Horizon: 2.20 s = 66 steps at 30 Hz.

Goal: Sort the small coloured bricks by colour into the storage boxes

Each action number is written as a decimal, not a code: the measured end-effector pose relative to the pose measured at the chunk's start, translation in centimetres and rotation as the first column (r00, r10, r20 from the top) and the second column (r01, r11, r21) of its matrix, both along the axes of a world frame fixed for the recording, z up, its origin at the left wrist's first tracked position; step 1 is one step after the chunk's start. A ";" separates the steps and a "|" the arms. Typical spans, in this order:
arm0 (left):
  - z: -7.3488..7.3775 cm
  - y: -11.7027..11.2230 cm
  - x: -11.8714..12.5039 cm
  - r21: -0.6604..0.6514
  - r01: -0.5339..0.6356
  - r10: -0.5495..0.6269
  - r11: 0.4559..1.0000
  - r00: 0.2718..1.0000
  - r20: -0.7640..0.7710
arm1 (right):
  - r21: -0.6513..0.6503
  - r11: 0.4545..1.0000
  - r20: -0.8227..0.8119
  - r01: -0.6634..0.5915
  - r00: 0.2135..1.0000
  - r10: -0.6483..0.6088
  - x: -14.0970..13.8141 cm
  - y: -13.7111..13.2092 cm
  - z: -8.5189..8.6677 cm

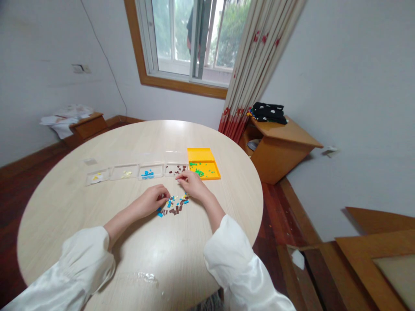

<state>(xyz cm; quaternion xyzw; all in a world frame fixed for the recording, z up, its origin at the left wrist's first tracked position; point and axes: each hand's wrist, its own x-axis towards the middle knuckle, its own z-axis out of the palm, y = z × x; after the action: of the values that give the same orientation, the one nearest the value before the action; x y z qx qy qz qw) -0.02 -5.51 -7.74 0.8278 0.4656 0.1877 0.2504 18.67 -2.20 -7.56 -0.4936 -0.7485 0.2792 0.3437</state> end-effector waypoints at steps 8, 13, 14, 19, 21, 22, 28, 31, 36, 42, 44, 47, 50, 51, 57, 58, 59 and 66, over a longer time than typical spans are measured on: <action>0.0 0.2 -0.2 -0.107 -0.112 0.127 0.988 0.981 0.144 | 0.059 0.992 -0.133 0.112 0.986 -0.103 -0.4 0.4 -0.5; -0.4 0.6 -0.2 -0.106 -0.163 0.184 0.981 0.950 0.251 | 0.162 0.964 -0.123 0.212 0.973 -0.194 -0.5 0.9 -0.5; -0.5 0.8 -0.2 -0.103 -0.175 0.197 0.979 0.943 0.269 | 0.180 0.955 -0.114 0.236 0.969 -0.218 -0.5 1.1 -0.6; -0.2 2.0 -0.4 -0.065 -0.270 0.276 0.961 0.903 0.328 | 0.194 0.939 -0.057 0.285 0.959 -0.279 -0.5 1.6 -0.6; 0.3 2.8 -0.3 -0.046 -0.310 0.307 0.950 0.891 0.335 | 0.189 0.944 -0.039 0.272 0.962 -0.270 -0.4 1.4 -0.4; 0.6 3.4 -0.2 -0.032 -0.327 0.319 0.944 0.886 0.336 | 0.189 0.945 -0.033 0.266 0.964 -0.264 -0.4 1.3 -0.3; 2.0 6.3 1.3 0.020 -0.370 0.343 0.929 0.881 0.326 | 0.183 0.957 -0.037 0.227 0.974 -0.224 -0.2 0.4 0.5; 1.7 7.1 1.8 0.008 -0.362 0.341 0.932 0.885 0.316 | 0.165 0.963 -0.015 0.213 0.977 -0.214 -0.2 0.3 0.7; 1.2 7.6 1.8 0.007 -0.372 0.357 0.928 0.897 0.259 | 0.126 0.977 -0.001 0.171 0.985 -0.172 -0.3 0.2 0.8; 1.3 7.2 0.9 0.058 -0.365 0.346 0.929 0.913 0.218 | -0.073 0.992 0.133 -0.101 0.985 0.110 -0.5 -0.7 1.1; 1.2 6.7 0.4 0.068 -0.359 0.334 0.931 0.912 0.237 | -0.138 0.967 0.166 -0.212 0.958 0.234 -0.8 -1.1 1.4; 1.0 5.5 -0.3 0.060 -0.347 0.321 0.936 0.911 0.260 | -0.214 0.931 0.183 -0.296 0.924 0.336 -1.0 -1.7 1.9; 1.0 3.9 -1.2 0.024 -0.290 0.279 0.957 0.936 0.213 | -0.234 0.914 0.194 -0.332 0.905 0.378 -1.3 -2.2 2.3; 1.2 3.3 -1.5 0.006 -0.246 0.241 0.969 0.954 0.178 | -0.230 0.911 0.192 -0.343 0.901 0.388 -1.4 -2.4 2.4; 2.7 -0.6 -3.1 -0.202 0.107 -0.106 0.974 0.994 0.018 | -0.394 0.817 0.089 -0.422 0.867 0.491 -2.2 -3.4 2.6; 2.8 -1.1 -3.2 -0.218 0.120 -0.122 0.968 0.993 0.006 | -0.383 0.810 0.105 -0.443 0.851 0.515 -2.3 -3.5 2.6; 2.8 -1.5 -3.3 -0.225 0.125 -0.129 0.966 0.992 -0.005 | -0.359 0.811 0.129 -0.462 0.836 0.533 -2.4 -3.5 2.7; 1.9 -2.4 -2.7 -0.149 0.106 -0.112 0.983 0.993 -0.036 | -0.291 0.824 0.195 -0.486 0.813 0.548 -2.4 -3.5 3.0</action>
<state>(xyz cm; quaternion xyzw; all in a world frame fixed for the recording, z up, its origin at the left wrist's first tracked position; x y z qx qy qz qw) -2.76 -7.87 -5.87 0.8352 0.4376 0.1207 0.3104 16.22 -5.66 -4.58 -0.3393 -0.8573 0.3766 0.0900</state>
